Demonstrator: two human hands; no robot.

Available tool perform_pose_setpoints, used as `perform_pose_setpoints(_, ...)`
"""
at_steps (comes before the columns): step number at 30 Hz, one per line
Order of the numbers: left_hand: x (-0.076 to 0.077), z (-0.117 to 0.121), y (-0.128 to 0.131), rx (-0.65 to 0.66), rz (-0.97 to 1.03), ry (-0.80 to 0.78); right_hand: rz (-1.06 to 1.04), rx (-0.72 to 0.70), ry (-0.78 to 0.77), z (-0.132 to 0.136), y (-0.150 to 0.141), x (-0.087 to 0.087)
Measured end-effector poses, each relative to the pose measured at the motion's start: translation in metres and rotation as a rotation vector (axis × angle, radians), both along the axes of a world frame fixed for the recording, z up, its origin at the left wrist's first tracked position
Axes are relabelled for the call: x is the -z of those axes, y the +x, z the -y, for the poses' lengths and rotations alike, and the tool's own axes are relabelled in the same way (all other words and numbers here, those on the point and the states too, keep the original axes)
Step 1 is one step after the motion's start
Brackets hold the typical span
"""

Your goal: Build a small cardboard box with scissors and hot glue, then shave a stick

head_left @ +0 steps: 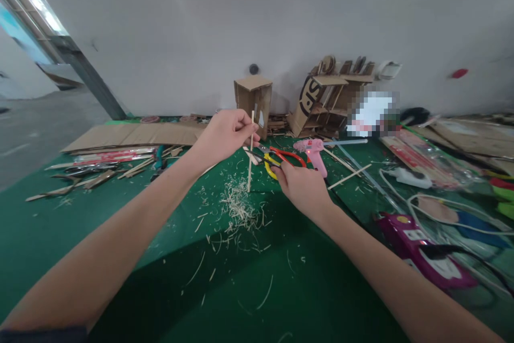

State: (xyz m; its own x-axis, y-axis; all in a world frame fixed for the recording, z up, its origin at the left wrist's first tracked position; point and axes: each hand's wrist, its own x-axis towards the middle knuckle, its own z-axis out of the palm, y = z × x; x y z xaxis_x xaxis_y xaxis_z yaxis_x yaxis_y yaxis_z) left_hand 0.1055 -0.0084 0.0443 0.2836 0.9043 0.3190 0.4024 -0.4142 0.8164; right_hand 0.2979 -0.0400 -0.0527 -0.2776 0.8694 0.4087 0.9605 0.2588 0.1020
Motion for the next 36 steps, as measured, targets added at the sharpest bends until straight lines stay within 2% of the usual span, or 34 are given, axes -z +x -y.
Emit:
perform_pose_setpoints(5, -0.0012, -0.0001, 0.0005, -0.03, -0.005, -0.024, 0.062, -0.057, -0.157, 0.0038, 0.0004, 0.0018)
perform_pose_setpoints(10, 0.0007, -0.0006, -0.0003, -0.008, -0.001, -0.001, -0.007, -0.002, -0.085, 0.0025, -0.0016, 0.0008)
perform_pose_setpoints(15, -0.0009, 0.0009, 0.0009, -0.033, 0.004, -0.019, 0.067, -0.057, -0.18, 0.0033, -0.0017, 0.0049)
perform_pose_setpoints(20, -0.0022, 0.0017, 0.0015, -0.017, 0.011, -0.031, 0.004, 0.015, -0.042, 0.0005, -0.0016, 0.0002)
perform_pose_setpoints(26, -0.0003, -0.0021, -0.0021, -0.03, -0.008, -0.03, 0.07, -0.059, -0.198, 0.0026, -0.0005, 0.002)
perform_pose_setpoints(31, 0.0001, -0.0012, -0.0016, 0.009, -0.016, -0.005, -0.007, 0.007, -0.093, -0.0002, -0.0025, -0.002)
perform_pose_setpoints(36, -0.001, -0.0009, -0.0016, 0.001, -0.015, -0.025, 0.02, -0.067, -0.162, -0.0006, 0.0007, 0.0018)
